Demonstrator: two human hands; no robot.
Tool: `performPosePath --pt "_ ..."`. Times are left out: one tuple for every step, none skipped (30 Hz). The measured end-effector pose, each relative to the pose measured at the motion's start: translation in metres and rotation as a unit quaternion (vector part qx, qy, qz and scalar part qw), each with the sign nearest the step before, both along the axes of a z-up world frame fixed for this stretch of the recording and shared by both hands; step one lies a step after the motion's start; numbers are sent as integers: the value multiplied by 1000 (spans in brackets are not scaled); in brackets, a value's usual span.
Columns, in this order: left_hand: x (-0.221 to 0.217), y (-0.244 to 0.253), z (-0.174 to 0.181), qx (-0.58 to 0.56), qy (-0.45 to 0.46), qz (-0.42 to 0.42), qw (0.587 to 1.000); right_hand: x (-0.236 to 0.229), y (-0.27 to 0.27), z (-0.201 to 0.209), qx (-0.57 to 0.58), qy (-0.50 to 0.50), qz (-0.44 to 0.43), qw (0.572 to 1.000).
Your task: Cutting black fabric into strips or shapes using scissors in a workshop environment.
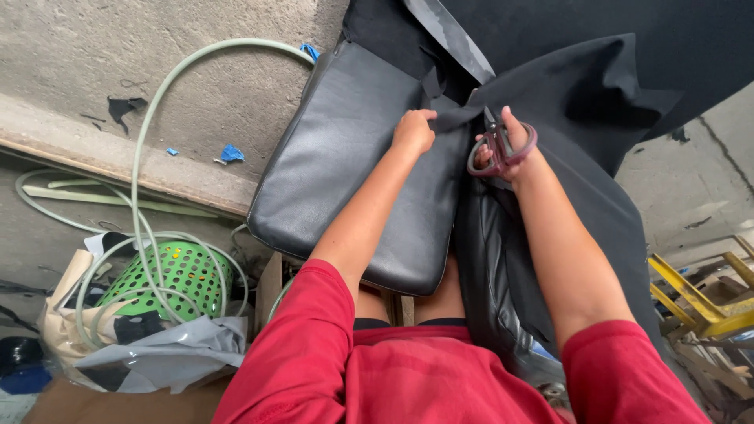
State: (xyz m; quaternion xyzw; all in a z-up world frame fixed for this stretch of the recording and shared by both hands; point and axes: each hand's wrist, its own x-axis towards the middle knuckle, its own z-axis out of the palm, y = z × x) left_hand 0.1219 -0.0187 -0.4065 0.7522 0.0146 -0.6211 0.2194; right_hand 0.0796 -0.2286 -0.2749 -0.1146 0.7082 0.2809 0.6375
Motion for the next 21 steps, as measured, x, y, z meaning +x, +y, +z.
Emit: performPosePath --pt "11 -3 40 -1 1 -3 1000 10 1 33 -1 1 -3 1000" --pt "24 -10 80 4 -48 -11 999 21 0 67 -17 -23 69 997" --pt "36 -17 122 9 -97 -19 995 32 -2 102 -34 -45 141 988" --pt "24 -22 133 2 -98 -24 995 14 -19 117 -41 -45 136 989" --pt "13 -28 144 -56 -132 -3 990 -4 -37 132 -89 -87 247 961" --pt "2 -33 155 -115 -165 15 980 -22 -52 148 -137 -124 352 918" --pt "-17 -38 152 -122 -165 9 979 -29 -62 174 -144 -122 345 919" --pt "-35 -44 148 -155 -168 42 973 -36 -70 200 -216 -67 367 902" --pt "-54 -50 145 -187 -170 76 965 -44 -78 227 -286 -9 385 878" --pt "-61 -50 139 -199 -171 66 963 -78 -98 237 -296 -5 374 879" --pt "-68 -52 132 -227 -178 86 954 -113 -117 247 -340 -12 369 865" --pt "-78 -56 127 -257 -181 105 943 -152 -135 260 -384 -14 362 849" --pt "-72 -54 125 -271 -178 95 941 -179 -149 269 -395 -6 351 849" --pt "-68 -55 122 -245 -142 40 958 -209 -163 280 -398 45 423 813" --pt "-64 -56 119 -218 -108 -17 970 -239 -176 290 -395 96 491 770" --pt "-65 -54 108 -231 -103 -28 967 -261 -185 289 -401 109 480 772" --pt "-65 -54 96 -223 -130 -102 961 -283 -193 288 -380 160 537 736" --pt "-64 -52 84 -212 -159 -174 948 -305 -202 284 -354 207 590 695" --pt "-58 -56 86 -223 -158 -184 944 -317 -206 282 -358 218 579 699" --pt "-50 -55 88 -161 -122 -195 960 -328 -209 275 -363 204 566 712" --pt "-42 -55 90 -98 -87 -205 970 -339 -212 268 -368 189 553 723"
